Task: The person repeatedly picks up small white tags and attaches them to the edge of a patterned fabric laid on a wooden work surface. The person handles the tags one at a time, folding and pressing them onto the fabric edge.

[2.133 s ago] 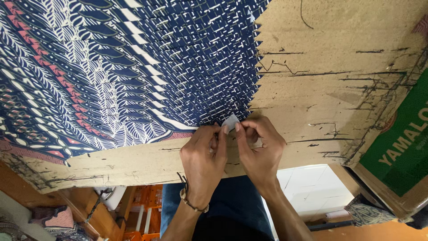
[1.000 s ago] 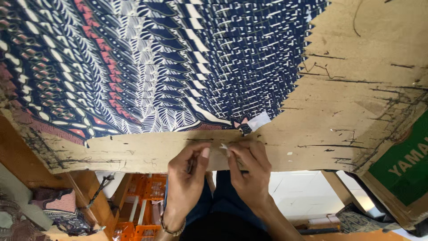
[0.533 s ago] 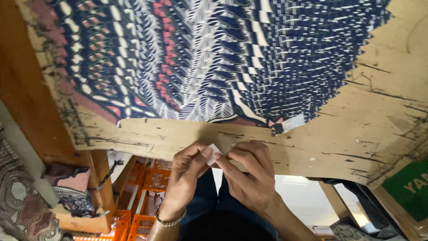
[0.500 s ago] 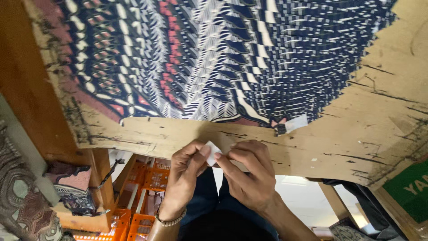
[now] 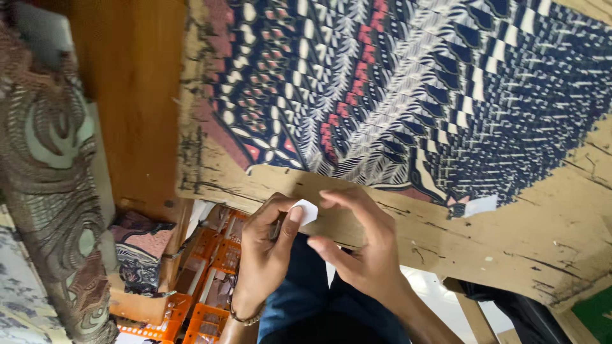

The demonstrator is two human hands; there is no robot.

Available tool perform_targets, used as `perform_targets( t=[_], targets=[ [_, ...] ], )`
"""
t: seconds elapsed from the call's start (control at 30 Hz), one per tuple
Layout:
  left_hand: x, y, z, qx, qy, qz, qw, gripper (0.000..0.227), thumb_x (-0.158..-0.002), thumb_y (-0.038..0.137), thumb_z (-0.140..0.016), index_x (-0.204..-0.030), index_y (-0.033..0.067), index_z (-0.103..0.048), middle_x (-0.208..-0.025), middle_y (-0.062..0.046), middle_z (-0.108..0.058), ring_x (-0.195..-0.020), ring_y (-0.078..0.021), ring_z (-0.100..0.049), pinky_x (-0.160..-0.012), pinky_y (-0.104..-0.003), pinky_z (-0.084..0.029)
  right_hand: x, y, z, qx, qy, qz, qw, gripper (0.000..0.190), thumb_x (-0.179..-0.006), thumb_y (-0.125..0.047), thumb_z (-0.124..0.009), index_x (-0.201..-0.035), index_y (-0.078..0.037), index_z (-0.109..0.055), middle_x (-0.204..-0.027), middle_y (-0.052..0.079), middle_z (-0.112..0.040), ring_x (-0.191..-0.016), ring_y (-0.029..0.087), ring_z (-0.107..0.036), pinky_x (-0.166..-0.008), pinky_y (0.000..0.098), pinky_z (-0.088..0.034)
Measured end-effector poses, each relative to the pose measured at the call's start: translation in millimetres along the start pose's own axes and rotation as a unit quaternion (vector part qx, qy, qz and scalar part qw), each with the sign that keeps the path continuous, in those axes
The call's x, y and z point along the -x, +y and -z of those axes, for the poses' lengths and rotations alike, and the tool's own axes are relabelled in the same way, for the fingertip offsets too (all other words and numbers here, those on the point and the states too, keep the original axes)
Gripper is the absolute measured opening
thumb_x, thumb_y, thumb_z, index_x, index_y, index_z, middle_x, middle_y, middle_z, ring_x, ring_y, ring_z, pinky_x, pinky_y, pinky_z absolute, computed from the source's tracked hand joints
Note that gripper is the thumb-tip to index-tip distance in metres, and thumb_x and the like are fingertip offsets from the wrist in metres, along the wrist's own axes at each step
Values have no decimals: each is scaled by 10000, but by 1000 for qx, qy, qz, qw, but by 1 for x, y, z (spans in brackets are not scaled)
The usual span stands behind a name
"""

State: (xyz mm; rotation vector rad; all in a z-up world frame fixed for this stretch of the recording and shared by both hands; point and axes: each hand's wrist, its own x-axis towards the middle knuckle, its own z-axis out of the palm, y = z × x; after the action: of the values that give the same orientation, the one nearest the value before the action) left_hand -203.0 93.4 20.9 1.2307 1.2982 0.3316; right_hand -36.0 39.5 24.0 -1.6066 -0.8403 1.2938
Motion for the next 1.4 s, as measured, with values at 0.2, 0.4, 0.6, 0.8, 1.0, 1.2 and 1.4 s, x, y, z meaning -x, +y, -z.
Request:
perform_targets(
  t=[0.2, 0.4, 0.6, 0.8, 1.0, 1.2, 1.4],
  targets=[
    [-14, 11, 35, -82, 43, -44, 995, 134, -947, 13, -706, -1080, 4, -703, -994, -61, -714, -851, -104, -673, -732, -258, -529, -33, 1, -55, -109, -35, -137, 984, 192, -965, -132, -724, -1081, 15, -684, -922, 84, -693, -808, 117, -650, -718, 252, -544],
    [-33, 10, 63, -162, 98, 14, 982, 108, -956, 36, -687, -1047, 7, -738, -892, -64, -698, -662, -113, -567, -586, -272, -440, -63, 1, -85, -24, -25, -23, 999, 42, -999, -29, -674, -1026, 1, -688, -871, 69, -666, -750, 114, -669, -697, 242, -549],
    [-55, 7, 75, -176, 147, 10, 973, 111, -931, 60, -722, -1021, 3, -749, -838, -77, -688, -644, -111, -572, -580, -273, -435, -79, 0, -112, 48, 50, 29, 997, 125, -959, 28, -695, -1077, -3, -667, -915, 97, -694, -786, 154, -723, -688, 272, -560],
    [-68, 1, 74, -189, 191, -14, 963, 86, -932, 63, -737, -995, 5, -736, -870, -78, -690, -674, -124, -629, -595, -281, -465, -89, 8, -130, 122, 107, 54, 985, 255, -934, 29, -714, -1174, 12, -628, -918, 112, -694, -719, 187, -727, -638, 277, -577],
    [-74, -7, 72, -215, 205, -34, 954, 77, -921, 46, -739, -978, -1, -719, -841, -99, -652, -722, -182, -649, -654, -314, -487, -90, 13, -136, 152, 106, 42, 982, 224, -948, 26, -710, -1155, -5, -631, -899, 109, -686, -702, 185, -733, -610, 289, -580],
    [-76, -8, 71, -225, 215, -24, 950, 83, -912, 66, -756, -970, 21, -717, -836, -98, -651, -728, -202, -646, -674, -329, -496, -91, 14, -136, 193, 113, 62, 973, 269, -922, 7, -724, -1173, -2, -628, -904, 123, -681, -665, 199, -707, -556, 299, -554],
    [-70, -6, 76, -222, 246, 31, 943, 261, -879, 162, -828, -1046, 26, -680, -769, -24, -601, -714, -110, -563, -643, -283, -464, -88, 2, -118, 207, 138, 31, 968, 261, -892, -31, -775, -1126, -14, -661, -710, 82, -614, -467, 132, -531, -448, 300, -436]
  ],
)
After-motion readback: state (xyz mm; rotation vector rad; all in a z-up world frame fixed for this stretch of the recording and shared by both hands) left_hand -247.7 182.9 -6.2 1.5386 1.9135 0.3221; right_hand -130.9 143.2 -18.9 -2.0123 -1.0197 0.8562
